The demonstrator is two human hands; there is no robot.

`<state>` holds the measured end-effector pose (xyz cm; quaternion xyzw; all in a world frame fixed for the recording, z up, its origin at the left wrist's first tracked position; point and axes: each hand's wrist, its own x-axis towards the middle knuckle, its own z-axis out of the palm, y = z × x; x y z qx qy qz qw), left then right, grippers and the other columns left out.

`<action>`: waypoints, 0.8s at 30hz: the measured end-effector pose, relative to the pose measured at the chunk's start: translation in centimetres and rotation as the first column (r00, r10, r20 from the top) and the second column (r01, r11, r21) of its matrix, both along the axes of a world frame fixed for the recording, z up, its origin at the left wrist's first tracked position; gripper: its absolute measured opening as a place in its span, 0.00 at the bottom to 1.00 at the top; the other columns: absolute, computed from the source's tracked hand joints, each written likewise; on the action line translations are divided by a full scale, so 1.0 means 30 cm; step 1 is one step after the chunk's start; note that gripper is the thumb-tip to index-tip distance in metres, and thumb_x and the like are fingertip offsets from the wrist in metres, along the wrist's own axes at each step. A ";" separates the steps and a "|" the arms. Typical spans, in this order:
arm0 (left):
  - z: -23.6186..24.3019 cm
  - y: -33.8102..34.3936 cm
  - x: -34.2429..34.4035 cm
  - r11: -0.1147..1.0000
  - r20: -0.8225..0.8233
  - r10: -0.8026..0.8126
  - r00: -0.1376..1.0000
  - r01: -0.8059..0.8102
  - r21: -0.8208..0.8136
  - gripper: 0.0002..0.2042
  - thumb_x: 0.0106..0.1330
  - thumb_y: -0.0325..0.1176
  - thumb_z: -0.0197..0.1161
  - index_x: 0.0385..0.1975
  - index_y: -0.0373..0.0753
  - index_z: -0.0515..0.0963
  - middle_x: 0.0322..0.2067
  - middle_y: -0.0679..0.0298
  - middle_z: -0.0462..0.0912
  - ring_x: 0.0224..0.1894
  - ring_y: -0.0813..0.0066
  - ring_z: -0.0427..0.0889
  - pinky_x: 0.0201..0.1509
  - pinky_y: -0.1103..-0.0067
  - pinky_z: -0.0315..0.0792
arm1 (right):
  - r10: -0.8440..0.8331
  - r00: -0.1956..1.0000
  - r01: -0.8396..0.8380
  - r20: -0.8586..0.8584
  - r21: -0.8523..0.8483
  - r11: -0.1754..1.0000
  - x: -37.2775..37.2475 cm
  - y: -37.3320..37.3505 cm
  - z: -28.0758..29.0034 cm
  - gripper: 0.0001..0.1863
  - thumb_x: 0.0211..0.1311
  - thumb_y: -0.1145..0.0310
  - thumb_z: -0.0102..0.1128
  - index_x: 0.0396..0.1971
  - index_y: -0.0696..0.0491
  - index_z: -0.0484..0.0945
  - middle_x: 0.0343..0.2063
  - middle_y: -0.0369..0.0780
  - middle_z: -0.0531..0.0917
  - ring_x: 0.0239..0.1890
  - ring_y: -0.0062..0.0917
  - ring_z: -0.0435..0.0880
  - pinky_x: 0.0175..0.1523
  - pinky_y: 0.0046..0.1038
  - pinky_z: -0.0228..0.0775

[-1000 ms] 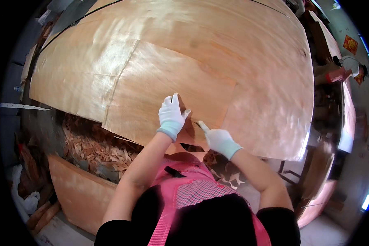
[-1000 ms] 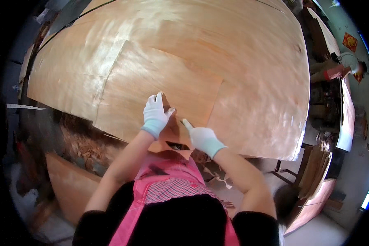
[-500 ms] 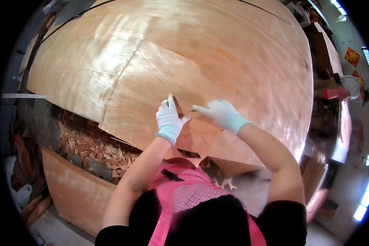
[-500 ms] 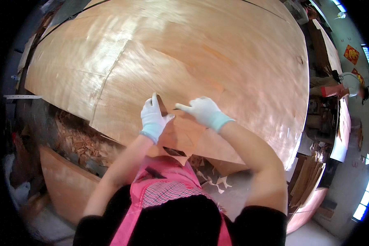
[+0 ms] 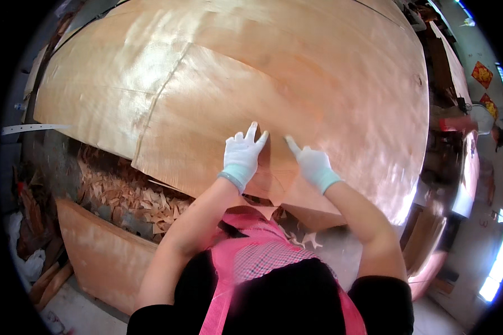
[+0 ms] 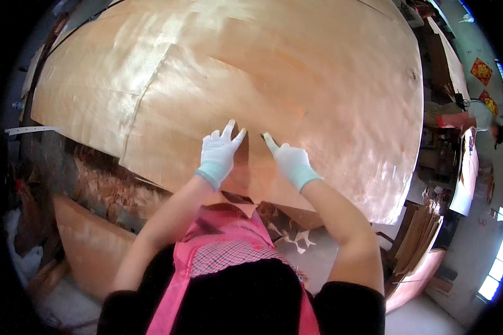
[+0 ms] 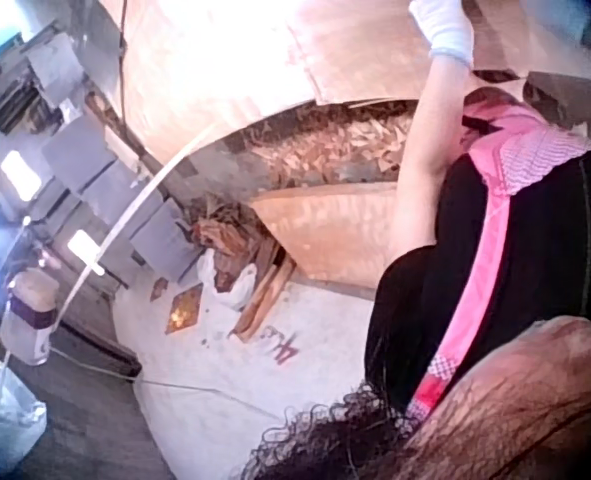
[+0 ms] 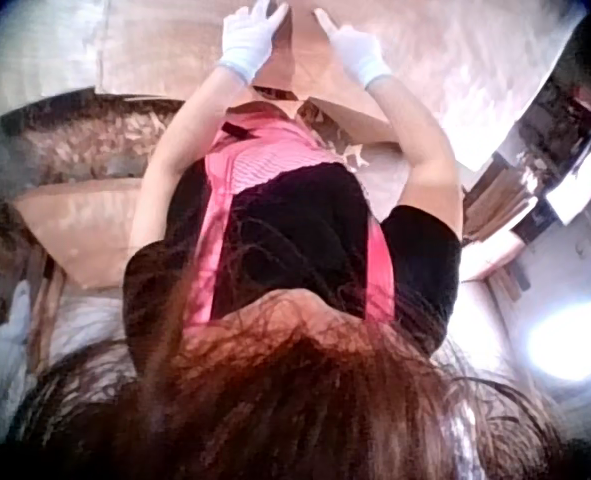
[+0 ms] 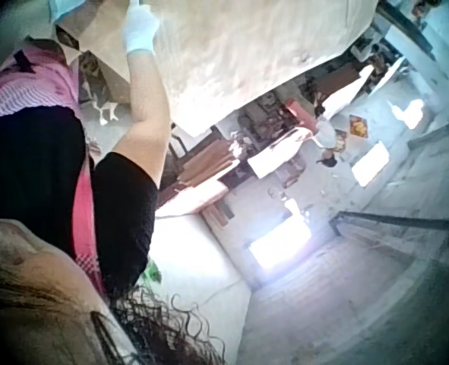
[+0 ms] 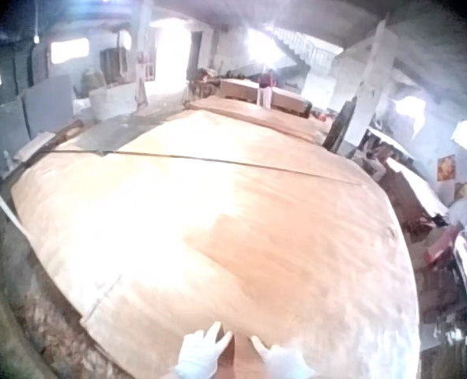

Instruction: The person prepares veneer sheets by aligning them against a template on a large workbench, using a utility knife to trim the edges and cut out specific shapes from the wood surface.

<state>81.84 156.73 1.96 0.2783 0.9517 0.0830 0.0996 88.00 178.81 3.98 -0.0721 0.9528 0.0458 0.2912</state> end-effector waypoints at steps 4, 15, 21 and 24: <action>-0.008 -0.008 -0.004 0.988 0.027 -0.075 0.997 0.078 -0.137 0.34 0.59 0.29 0.60 0.69 0.59 0.65 0.71 0.60 0.60 0.50 0.65 0.76 0.48 0.70 0.72 | -0.344 0.938 0.346 0.039 -0.096 0.933 0.191 -0.137 0.000 0.45 0.58 0.74 0.52 0.74 0.60 0.41 0.31 0.52 0.85 0.33 0.41 0.87 0.39 0.40 0.80; -0.045 0.003 -0.023 0.996 -0.016 -0.071 0.997 0.070 -0.047 0.27 0.66 0.35 0.60 0.66 0.60 0.68 0.69 0.61 0.64 0.48 0.62 0.76 0.49 0.67 0.72 | -0.555 0.822 0.569 0.129 -0.145 0.809 0.394 -0.152 -0.082 0.47 0.58 0.73 0.51 0.74 0.59 0.35 0.32 0.53 0.85 0.34 0.47 0.86 0.42 0.44 0.79; -0.058 0.005 -0.044 0.994 0.005 -0.069 0.998 0.069 -0.084 0.31 0.65 0.38 0.62 0.70 0.58 0.63 0.69 0.62 0.64 0.50 0.62 0.76 0.50 0.67 0.72 | -0.652 0.755 0.633 0.068 -0.335 0.698 0.402 -0.083 -0.018 0.44 0.65 0.68 0.48 0.74 0.59 0.34 0.33 0.54 0.85 0.34 0.49 0.85 0.45 0.45 0.77; -0.055 0.004 -0.043 0.999 -0.018 -0.020 1.000 0.020 -0.030 0.36 0.65 0.39 0.63 0.73 0.51 0.57 0.69 0.64 0.64 0.52 0.59 0.76 0.52 0.66 0.72 | -0.695 0.673 0.382 -0.253 -0.686 0.619 0.392 -0.058 -0.031 0.36 0.67 0.69 0.52 0.72 0.59 0.51 0.30 0.48 0.85 0.33 0.41 0.86 0.42 0.39 0.76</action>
